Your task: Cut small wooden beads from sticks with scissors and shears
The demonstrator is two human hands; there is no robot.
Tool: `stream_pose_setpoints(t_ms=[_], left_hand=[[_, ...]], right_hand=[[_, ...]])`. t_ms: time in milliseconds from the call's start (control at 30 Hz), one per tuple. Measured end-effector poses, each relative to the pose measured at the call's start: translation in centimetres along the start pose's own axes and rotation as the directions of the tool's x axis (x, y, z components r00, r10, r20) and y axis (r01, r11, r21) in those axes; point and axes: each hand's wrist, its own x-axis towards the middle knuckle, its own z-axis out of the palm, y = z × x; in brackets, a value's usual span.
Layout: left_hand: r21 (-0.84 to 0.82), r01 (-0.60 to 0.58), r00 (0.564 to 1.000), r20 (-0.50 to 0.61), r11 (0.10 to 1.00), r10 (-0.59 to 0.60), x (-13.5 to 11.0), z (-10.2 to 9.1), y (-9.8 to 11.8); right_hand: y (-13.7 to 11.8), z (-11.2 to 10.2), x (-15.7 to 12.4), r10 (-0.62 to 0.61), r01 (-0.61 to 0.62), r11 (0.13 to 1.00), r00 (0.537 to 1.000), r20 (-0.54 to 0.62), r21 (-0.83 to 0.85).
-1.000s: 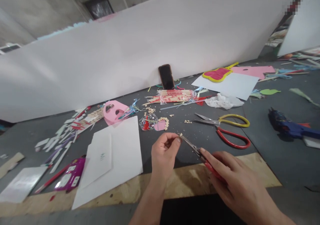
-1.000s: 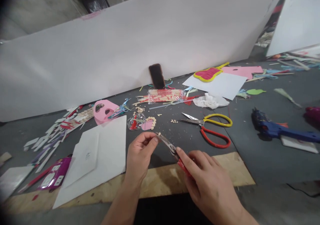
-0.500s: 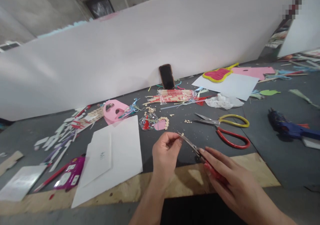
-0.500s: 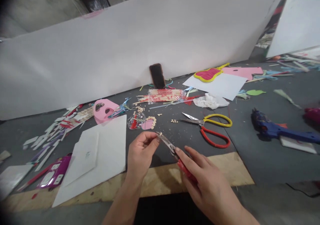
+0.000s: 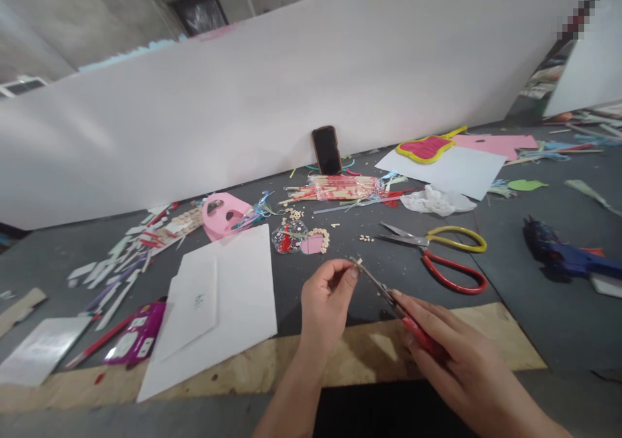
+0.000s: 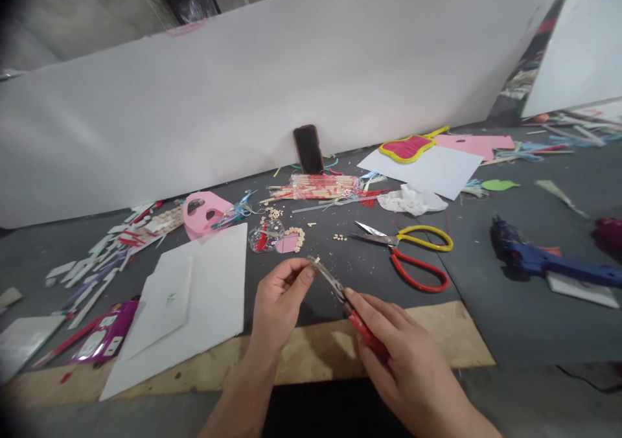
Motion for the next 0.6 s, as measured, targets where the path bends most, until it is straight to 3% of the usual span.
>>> stream_pose_setpoints(t_ms=[267, 600], left_hand=[[0.118, -0.007, 1.000, -0.012, 0.993, 0.008, 0.00, -0.39, 0.65], [0.056, -0.009, 1.000, -0.016, 0.998, 0.010, 0.26, 0.14, 0.47]], right_hand=[[0.00, 0.06, -0.24, -0.065, 0.065, 0.992, 0.998, 0.005, -0.105], [0.04, -0.08, -0.30, 0.040, -0.040, 0.999, 0.993, 0.112, 0.000]])
